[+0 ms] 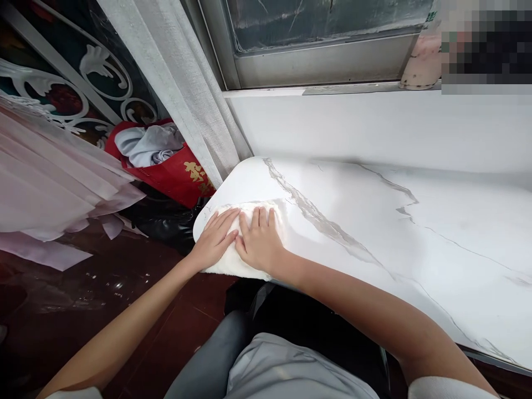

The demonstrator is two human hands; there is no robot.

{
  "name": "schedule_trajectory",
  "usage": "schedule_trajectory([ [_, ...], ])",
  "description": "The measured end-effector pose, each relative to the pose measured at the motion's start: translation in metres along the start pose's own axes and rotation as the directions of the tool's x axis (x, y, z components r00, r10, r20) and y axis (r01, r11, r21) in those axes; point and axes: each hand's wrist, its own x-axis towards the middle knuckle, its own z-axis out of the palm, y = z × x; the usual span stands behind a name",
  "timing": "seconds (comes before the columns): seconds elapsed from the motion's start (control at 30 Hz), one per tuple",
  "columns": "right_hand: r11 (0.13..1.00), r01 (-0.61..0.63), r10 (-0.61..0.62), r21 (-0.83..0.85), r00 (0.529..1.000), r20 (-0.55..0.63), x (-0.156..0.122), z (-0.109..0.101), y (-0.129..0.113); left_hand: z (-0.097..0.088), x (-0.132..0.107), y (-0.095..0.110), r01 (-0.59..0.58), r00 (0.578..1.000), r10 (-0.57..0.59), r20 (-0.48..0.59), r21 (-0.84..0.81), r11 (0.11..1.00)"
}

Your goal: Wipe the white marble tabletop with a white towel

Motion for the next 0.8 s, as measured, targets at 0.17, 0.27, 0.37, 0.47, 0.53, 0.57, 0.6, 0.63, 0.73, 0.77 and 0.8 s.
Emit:
schedule_trajectory([
  [0.17,0.99,-0.099,0.078,0.098,0.977,0.199,0.021,-0.016,0.009,0.003,0.017,-0.004,0.014,1.0,-0.014,0.001,-0.008,1.0],
  [0.27,0.987,-0.131,0.114,0.091,0.979,0.169,0.039,-0.012,0.021,0.005,0.041,-0.009,0.046,0.999,-0.046,0.01,-0.01,0.999],
  [0.37,0.988,-0.139,0.133,0.069,0.988,0.083,0.06,0.0,0.045,0.008,0.076,-0.013,0.059,0.998,-0.058,0.008,-0.021,0.998],
  [0.47,0.986,-0.142,0.139,0.081,0.989,0.042,0.087,0.008,0.077,0.013,0.119,-0.019,0.064,0.998,-0.065,-0.007,-0.047,0.997],
  [0.53,0.984,-0.153,0.152,0.097,0.988,0.016,0.105,0.011,0.098,0.017,0.149,-0.024,0.066,0.998,-0.068,-0.017,-0.073,0.995],
  [0.57,0.982,-0.159,0.159,0.105,0.987,0.001,0.113,0.012,0.108,0.019,0.163,-0.027,0.063,0.998,-0.065,-0.022,-0.086,0.994],
  [0.6,0.98,-0.164,0.166,0.115,0.986,-0.013,0.121,0.014,0.118,0.021,0.177,-0.029,0.058,0.998,-0.061,-0.028,-0.097,0.994],
  [0.63,0.978,-0.167,0.171,0.126,0.985,-0.026,0.129,0.015,0.128,0.022,0.189,-0.031,0.052,0.998,-0.056,-0.035,-0.107,0.993],
  [0.73,0.972,-0.168,0.179,0.164,0.982,-0.057,0.147,0.019,0.152,0.026,0.221,-0.034,0.036,0.998,-0.042,-0.044,-0.122,0.992],
  [0.77,0.969,-0.171,0.185,0.177,0.98,-0.067,0.152,0.02,0.159,0.027,0.23,-0.034,0.036,0.998,-0.041,-0.044,-0.122,0.992],
  [0.8,0.967,-0.175,0.192,0.187,0.978,-0.076,0.156,0.021,0.166,0.028,0.238,-0.034,0.037,0.998,-0.043,-0.046,-0.119,0.992],
])
